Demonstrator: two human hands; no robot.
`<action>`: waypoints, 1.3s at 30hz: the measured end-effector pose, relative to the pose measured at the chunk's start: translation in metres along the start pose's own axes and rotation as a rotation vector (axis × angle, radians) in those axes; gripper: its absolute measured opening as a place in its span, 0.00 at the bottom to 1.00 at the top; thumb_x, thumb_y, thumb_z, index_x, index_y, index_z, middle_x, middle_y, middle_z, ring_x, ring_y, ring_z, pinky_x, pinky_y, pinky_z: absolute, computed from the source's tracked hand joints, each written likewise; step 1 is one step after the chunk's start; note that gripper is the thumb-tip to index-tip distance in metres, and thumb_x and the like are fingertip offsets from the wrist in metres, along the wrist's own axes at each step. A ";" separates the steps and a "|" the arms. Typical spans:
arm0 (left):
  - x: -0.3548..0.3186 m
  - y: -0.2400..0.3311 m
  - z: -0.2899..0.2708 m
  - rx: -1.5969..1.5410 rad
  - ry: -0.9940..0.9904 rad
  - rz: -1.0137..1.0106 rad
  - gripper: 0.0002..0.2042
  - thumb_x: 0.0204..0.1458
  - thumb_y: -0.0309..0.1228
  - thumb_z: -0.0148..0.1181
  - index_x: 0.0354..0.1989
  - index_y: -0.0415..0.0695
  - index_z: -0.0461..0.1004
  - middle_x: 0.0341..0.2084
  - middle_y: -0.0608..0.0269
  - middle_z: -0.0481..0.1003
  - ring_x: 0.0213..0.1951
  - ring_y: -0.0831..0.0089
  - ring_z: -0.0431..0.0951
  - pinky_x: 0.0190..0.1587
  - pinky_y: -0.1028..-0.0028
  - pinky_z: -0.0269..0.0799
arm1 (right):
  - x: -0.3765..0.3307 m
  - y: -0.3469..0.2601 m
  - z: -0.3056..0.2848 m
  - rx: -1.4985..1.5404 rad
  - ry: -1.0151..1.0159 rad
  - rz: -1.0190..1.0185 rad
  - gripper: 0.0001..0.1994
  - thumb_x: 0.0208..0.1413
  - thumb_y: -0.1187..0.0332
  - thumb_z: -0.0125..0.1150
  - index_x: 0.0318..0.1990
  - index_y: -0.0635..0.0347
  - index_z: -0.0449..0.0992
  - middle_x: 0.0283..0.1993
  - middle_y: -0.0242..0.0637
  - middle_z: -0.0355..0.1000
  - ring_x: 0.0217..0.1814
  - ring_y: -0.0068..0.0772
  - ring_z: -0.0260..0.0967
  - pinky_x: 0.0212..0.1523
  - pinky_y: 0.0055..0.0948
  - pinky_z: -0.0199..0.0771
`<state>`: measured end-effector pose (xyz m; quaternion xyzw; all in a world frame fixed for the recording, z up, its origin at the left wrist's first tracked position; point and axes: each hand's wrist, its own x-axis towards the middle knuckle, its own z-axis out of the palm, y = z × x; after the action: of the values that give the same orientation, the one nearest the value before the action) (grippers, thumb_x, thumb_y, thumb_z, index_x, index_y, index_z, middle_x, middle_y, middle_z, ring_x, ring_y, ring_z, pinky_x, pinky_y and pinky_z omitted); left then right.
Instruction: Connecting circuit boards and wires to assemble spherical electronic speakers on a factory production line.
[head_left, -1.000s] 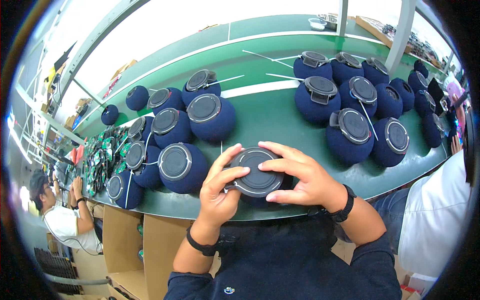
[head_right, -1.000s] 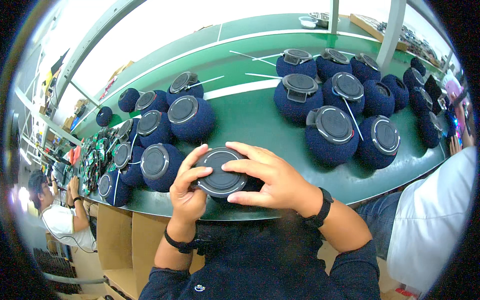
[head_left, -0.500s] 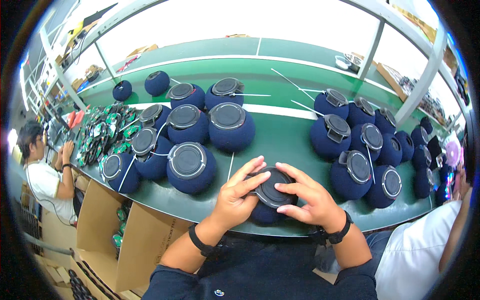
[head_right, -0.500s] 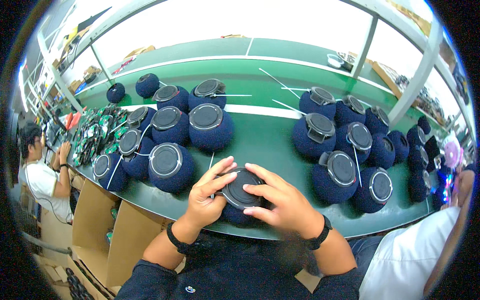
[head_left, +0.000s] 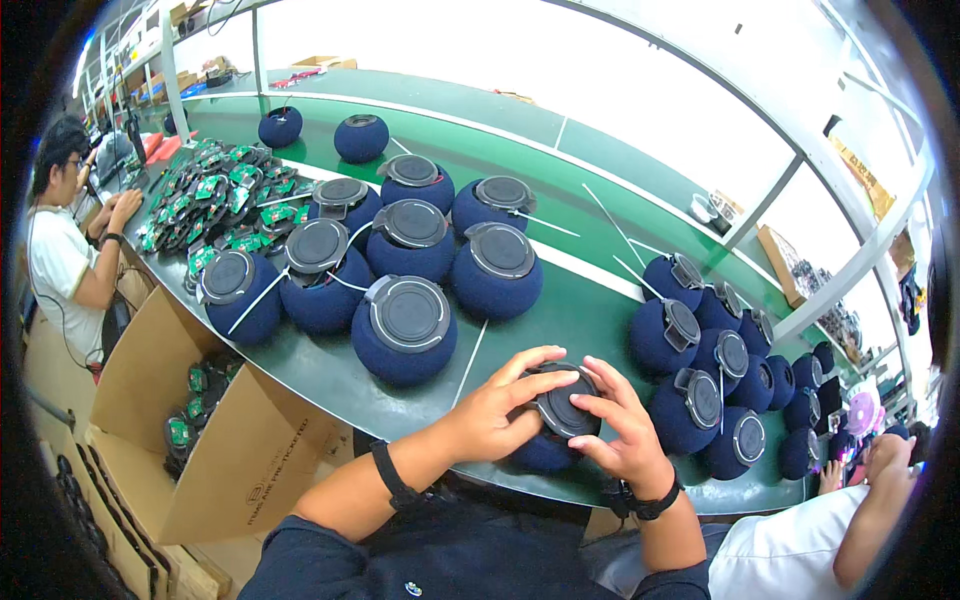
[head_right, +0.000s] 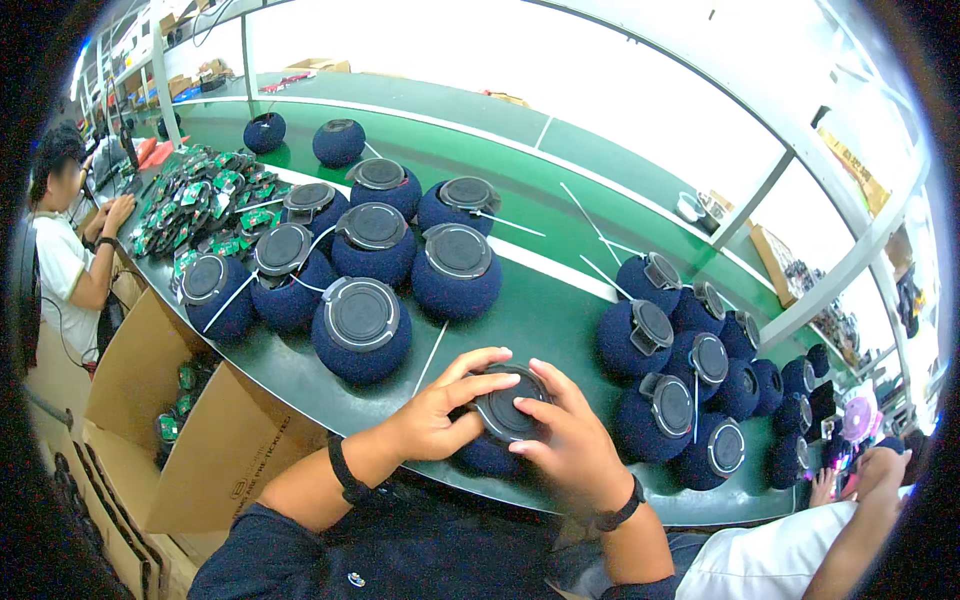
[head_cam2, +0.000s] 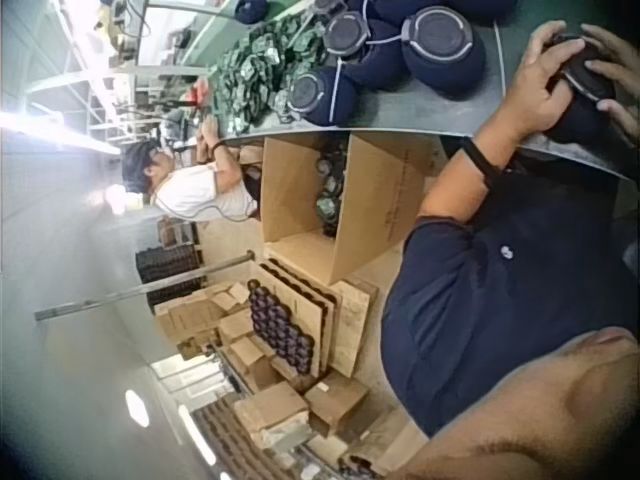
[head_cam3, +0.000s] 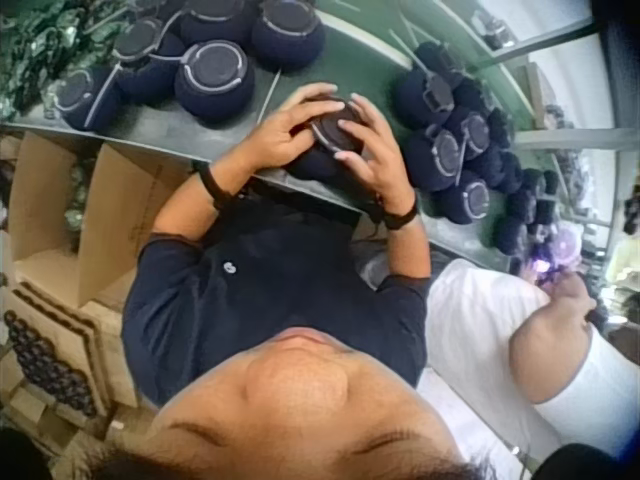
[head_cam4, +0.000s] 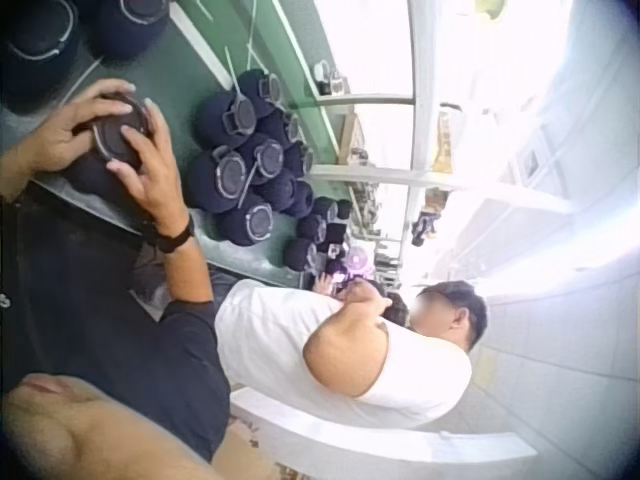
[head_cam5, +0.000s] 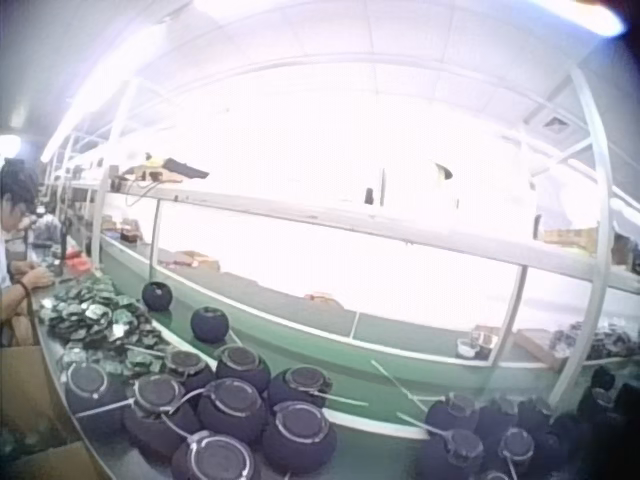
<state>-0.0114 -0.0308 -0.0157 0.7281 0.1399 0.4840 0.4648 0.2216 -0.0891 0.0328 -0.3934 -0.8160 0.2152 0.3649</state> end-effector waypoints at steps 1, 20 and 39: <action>-0.001 0.000 -0.001 0.026 -0.027 0.009 0.31 0.51 0.18 0.58 0.67 0.49 0.71 0.70 0.43 0.59 0.72 0.48 0.60 0.71 0.57 0.59 | 0.000 0.000 0.000 -0.034 -0.004 -0.009 0.26 0.52 0.59 0.77 0.55 0.65 0.79 0.74 0.58 0.56 0.74 0.59 0.62 0.72 0.49 0.64; -0.004 0.007 -0.004 0.088 -0.024 -0.089 0.48 0.48 0.45 0.77 0.74 0.42 0.56 0.68 0.45 0.63 0.69 0.53 0.65 0.71 0.60 0.61 | 0.005 -0.007 -0.002 -0.188 -0.036 -0.038 0.27 0.46 0.58 0.80 0.52 0.62 0.79 0.74 0.58 0.59 0.72 0.58 0.65 0.68 0.47 0.68; -0.002 -0.011 0.009 0.098 0.000 -0.053 0.49 0.40 0.38 0.82 0.72 0.44 0.60 0.65 0.49 0.65 0.67 0.54 0.67 0.70 0.60 0.62 | 0.004 -0.007 -0.014 0.005 -0.032 0.076 0.29 0.45 0.54 0.82 0.51 0.58 0.78 0.70 0.62 0.64 0.73 0.61 0.63 0.71 0.47 0.64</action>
<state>-0.0023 -0.0306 -0.0266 0.7459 0.1830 0.4642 0.4412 0.2273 -0.0893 0.0479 -0.4198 -0.8057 0.2372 0.3440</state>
